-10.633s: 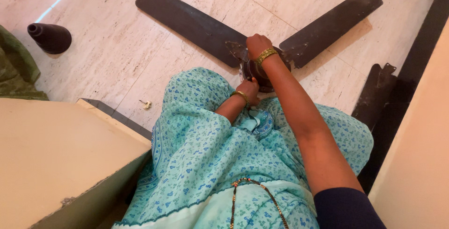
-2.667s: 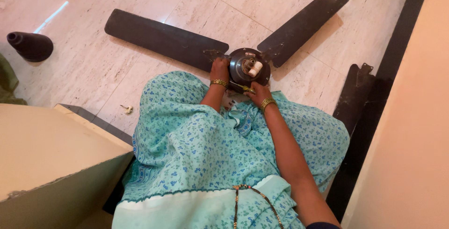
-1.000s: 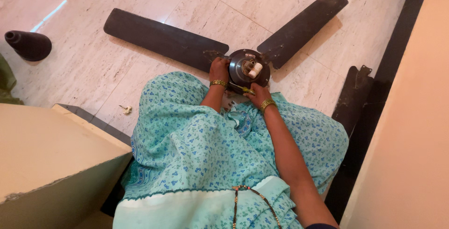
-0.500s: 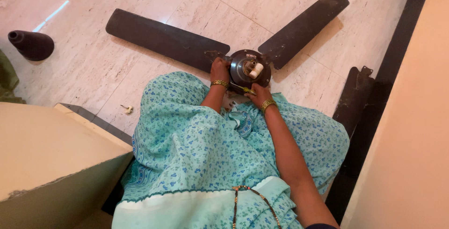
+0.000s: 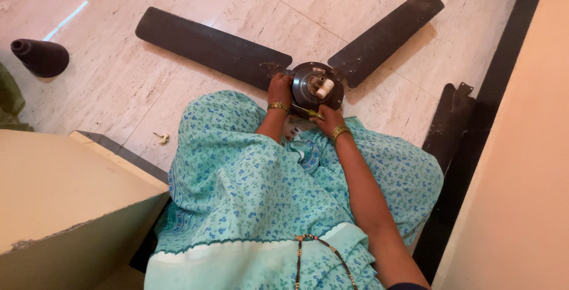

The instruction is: The person sits on the floor beside a ceiling fan lying on the floor and uses a screwdriver to loosen and tighten screws on the fan's blade arms and motor housing. They reposition the blades and handle small fasteners while working around the fan hub.

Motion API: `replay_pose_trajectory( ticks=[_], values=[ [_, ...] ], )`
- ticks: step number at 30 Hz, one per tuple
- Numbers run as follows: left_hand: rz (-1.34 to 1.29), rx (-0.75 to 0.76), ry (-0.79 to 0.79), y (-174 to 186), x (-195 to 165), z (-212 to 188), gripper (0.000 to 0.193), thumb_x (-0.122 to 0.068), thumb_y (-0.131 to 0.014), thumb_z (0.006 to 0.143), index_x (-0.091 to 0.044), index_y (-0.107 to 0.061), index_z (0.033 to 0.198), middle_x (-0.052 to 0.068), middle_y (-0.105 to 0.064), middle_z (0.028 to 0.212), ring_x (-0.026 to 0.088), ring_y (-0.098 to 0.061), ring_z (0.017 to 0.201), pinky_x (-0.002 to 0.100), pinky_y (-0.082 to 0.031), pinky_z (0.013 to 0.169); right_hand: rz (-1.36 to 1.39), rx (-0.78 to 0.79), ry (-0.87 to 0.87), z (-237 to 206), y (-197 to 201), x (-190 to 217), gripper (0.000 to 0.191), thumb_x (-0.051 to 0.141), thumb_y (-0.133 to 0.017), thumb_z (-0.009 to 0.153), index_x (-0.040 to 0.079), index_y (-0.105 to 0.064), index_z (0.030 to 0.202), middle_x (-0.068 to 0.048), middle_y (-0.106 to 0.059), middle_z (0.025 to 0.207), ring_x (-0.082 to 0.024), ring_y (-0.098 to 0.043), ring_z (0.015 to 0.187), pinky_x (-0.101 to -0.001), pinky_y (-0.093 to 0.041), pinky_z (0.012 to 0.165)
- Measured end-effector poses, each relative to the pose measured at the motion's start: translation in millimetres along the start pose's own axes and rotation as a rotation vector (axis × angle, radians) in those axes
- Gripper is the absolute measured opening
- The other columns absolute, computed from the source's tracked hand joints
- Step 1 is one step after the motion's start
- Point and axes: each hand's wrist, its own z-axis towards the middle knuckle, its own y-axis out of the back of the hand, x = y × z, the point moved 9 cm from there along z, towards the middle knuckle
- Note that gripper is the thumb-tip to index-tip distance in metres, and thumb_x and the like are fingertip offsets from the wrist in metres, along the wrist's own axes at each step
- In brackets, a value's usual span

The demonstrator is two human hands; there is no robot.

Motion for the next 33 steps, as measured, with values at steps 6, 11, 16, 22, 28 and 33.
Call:
replay_pose_trajectory(
  ticks=[6,11,16,22,28,33],
  values=[
    [-0.020,-0.002,-0.019,-1.8,-3.1,1.6,0.015,-0.002,-0.065,0.084,-0.009,-0.076,0.093,0.014,-0.068,0.093,0.036,-0.066,0.092,0.046,-0.054,0.079,0.022,0.000,0.014,0.5,2.2,-0.1,0.043,0.037,-0.083,0.082,0.007,-0.055,0.092,-0.021,-0.068,0.084,-0.046,-0.066,0.085,-0.0521,-0.050,0.071],
    [-0.026,-0.037,-0.123,1.1,-12.4,-1.2,0.027,0.004,-0.060,0.080,-0.010,-0.074,0.098,0.013,-0.072,0.098,0.038,-0.065,0.095,0.045,-0.053,0.084,0.005,0.005,0.018,2.4,0.7,-0.7,0.043,0.038,-0.083,0.083,0.006,-0.054,0.091,-0.022,-0.067,0.084,-0.046,-0.065,0.084,-0.0527,-0.049,0.071],
    [-0.225,0.020,0.086,-5.4,4.1,4.5,0.023,0.003,-0.061,0.085,-0.010,-0.075,0.100,0.012,-0.075,0.093,0.031,-0.073,0.087,0.041,-0.058,0.078,0.017,0.001,0.001,3.1,1.1,-2.1,0.043,0.037,-0.083,0.083,0.006,-0.055,0.092,-0.022,-0.068,0.085,-0.047,-0.065,0.085,-0.0525,-0.050,0.072],
    [-0.237,-0.047,0.080,0.3,2.4,5.8,0.022,0.002,-0.068,0.083,-0.008,-0.076,0.101,0.015,-0.076,0.094,0.032,-0.074,0.087,0.040,-0.058,0.075,0.040,-0.001,-0.003,0.8,3.5,-1.8,0.041,0.035,-0.083,0.083,0.006,-0.055,0.093,-0.022,-0.069,0.086,-0.046,-0.066,0.086,-0.0527,-0.050,0.073],
    [-0.203,-0.051,0.083,-4.7,6.5,5.8,0.029,0.008,-0.066,0.080,-0.009,-0.077,0.102,0.014,-0.075,0.096,0.031,-0.073,0.090,0.040,-0.059,0.079,0.036,-0.022,0.027,2.7,4.0,-3.1,0.037,0.032,-0.082,0.083,0.007,-0.057,0.093,-0.021,-0.070,0.086,-0.045,-0.068,0.088,-0.0518,-0.052,0.073],
    [-0.202,-0.033,0.175,-6.9,18.5,2.0,0.031,0.007,-0.072,0.071,-0.007,-0.075,0.099,0.015,-0.070,0.099,0.031,-0.072,0.088,0.039,-0.058,0.078,0.036,-0.030,0.019,4.0,4.0,-4.9,0.038,0.033,-0.084,0.082,0.007,-0.058,0.093,-0.021,-0.070,0.086,-0.045,-0.068,0.087,-0.0512,-0.052,0.073]
  ],
)
